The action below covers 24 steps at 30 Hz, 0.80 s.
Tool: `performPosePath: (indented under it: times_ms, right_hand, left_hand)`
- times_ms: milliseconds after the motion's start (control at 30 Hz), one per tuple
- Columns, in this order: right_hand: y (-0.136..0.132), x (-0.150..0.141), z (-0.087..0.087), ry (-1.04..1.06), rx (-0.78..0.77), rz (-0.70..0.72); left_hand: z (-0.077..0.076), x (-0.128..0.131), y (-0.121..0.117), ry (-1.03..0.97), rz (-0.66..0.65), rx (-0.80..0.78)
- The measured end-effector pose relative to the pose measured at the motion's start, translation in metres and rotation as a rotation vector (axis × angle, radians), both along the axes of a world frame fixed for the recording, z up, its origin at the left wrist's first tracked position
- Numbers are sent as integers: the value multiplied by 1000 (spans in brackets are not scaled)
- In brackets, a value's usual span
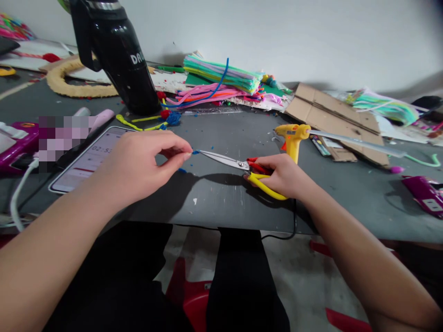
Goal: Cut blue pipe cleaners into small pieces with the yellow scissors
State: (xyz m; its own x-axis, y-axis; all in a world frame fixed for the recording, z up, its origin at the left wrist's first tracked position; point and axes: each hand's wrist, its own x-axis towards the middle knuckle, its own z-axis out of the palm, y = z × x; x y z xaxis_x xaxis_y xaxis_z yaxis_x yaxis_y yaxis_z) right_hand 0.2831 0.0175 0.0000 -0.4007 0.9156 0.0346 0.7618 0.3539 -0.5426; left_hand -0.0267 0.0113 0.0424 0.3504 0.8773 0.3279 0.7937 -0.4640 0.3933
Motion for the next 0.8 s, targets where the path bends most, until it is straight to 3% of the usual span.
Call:
performPosePath:
  times_ms: [800]
  right_hand:
    - [-3, 1, 0, 2, 6, -5]
  left_hand:
    - [3, 3, -3, -91, 107, -99]
